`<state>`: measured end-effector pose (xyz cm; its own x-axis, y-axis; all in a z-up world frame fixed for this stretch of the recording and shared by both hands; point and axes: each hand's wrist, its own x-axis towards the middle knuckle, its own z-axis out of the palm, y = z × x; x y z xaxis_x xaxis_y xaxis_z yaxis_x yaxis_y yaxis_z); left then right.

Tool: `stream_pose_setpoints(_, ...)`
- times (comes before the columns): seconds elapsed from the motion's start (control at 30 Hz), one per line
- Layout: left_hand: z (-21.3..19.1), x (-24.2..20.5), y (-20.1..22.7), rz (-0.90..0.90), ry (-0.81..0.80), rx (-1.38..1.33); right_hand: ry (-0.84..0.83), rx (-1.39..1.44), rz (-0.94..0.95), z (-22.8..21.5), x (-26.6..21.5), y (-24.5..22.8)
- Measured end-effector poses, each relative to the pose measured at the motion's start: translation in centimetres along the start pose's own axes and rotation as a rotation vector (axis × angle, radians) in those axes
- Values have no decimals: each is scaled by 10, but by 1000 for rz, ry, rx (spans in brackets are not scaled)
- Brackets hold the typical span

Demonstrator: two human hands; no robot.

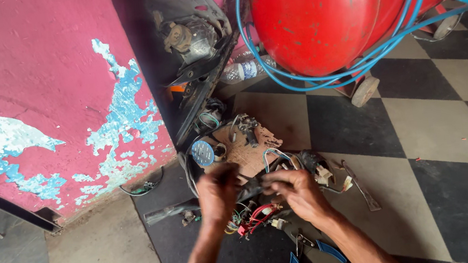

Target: The person repairs a wiring harness by cutting, stripping, and connecting wires using pliers.

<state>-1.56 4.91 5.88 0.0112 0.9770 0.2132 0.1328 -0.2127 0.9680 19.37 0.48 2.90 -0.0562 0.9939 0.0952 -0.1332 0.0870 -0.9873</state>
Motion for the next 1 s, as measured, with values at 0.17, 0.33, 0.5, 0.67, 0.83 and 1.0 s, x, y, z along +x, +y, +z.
stream_pose_setpoints(0.17,-76,36,-19,278,195,196,256,-244,130,-21,-30,-11)
stream_pose_setpoints(0.33,-156,68,-42,228,340,424,330,-261,234,-48,-65,5)
stream_pose_setpoints(0.5,-199,88,-94,362,299,503,349,-215,282,-59,-85,27)
stream_pose_setpoints(0.67,-203,92,-117,233,322,595,381,-244,354,-57,-92,37)
stream_pose_setpoints(0.83,-190,75,-95,-104,423,659,348,-229,379,-53,-100,45)
stream_pose_setpoints(1.0,-188,68,-110,-36,484,682,292,-248,406,-53,-104,52)
